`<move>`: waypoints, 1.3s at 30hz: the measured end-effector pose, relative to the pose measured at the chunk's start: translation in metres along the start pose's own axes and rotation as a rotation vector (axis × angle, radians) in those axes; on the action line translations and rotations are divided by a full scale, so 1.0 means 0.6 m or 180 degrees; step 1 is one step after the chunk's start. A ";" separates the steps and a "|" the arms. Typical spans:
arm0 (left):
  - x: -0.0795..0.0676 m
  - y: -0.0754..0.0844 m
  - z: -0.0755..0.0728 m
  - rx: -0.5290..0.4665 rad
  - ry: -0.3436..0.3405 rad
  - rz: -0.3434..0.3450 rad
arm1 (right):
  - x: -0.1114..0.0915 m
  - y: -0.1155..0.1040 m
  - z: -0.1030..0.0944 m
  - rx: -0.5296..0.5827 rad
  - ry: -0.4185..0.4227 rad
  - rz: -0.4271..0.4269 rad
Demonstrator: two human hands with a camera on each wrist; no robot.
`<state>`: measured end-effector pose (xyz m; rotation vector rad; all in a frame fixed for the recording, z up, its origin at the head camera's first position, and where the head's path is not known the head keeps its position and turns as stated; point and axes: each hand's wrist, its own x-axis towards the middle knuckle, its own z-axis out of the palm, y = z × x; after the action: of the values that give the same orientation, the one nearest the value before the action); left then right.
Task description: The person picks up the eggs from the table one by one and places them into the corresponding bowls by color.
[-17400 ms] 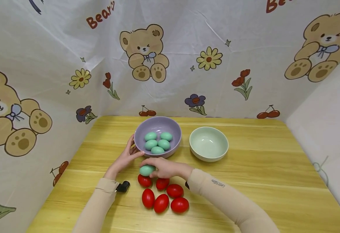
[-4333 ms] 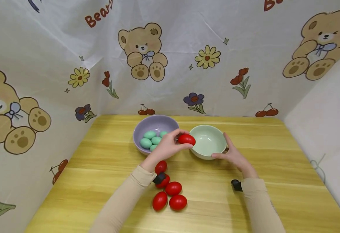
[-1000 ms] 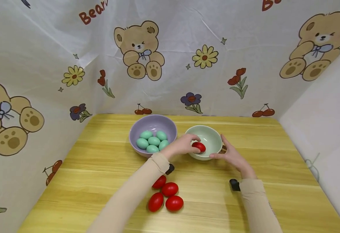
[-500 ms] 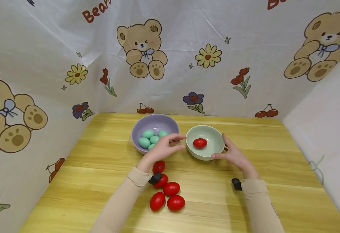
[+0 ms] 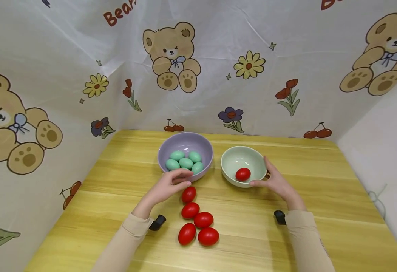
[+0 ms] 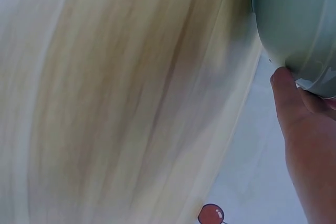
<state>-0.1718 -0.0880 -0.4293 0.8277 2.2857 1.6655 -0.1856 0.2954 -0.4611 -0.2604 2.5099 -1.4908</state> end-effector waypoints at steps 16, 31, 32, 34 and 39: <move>-0.047 -0.069 0.022 0.0671 -0.0070 -0.0026 | 0.000 0.002 0.000 -0.0037 0.0010 -0.0008; -0.033 -0.081 0.013 0.0682 -0.0612 -0.0149 | -0.004 -0.001 -0.004 0.0045 -0.0058 0.0000; -0.033 -0.083 0.013 0.0646 -0.0619 -0.0173 | -0.004 -0.001 -0.004 0.0054 -0.0059 0.0005; -0.033 -0.086 0.013 0.0580 -0.0627 -0.0213 | -0.004 -0.001 -0.004 0.0066 -0.0061 0.0008; -0.031 -0.091 0.012 0.0423 -0.0657 -0.0345 | -0.003 0.003 -0.004 0.0072 -0.0060 0.0011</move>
<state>-0.1706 -0.1035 -0.4852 0.8431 2.2719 1.3291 -0.1846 0.2986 -0.4613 -0.2652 2.4761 -1.5074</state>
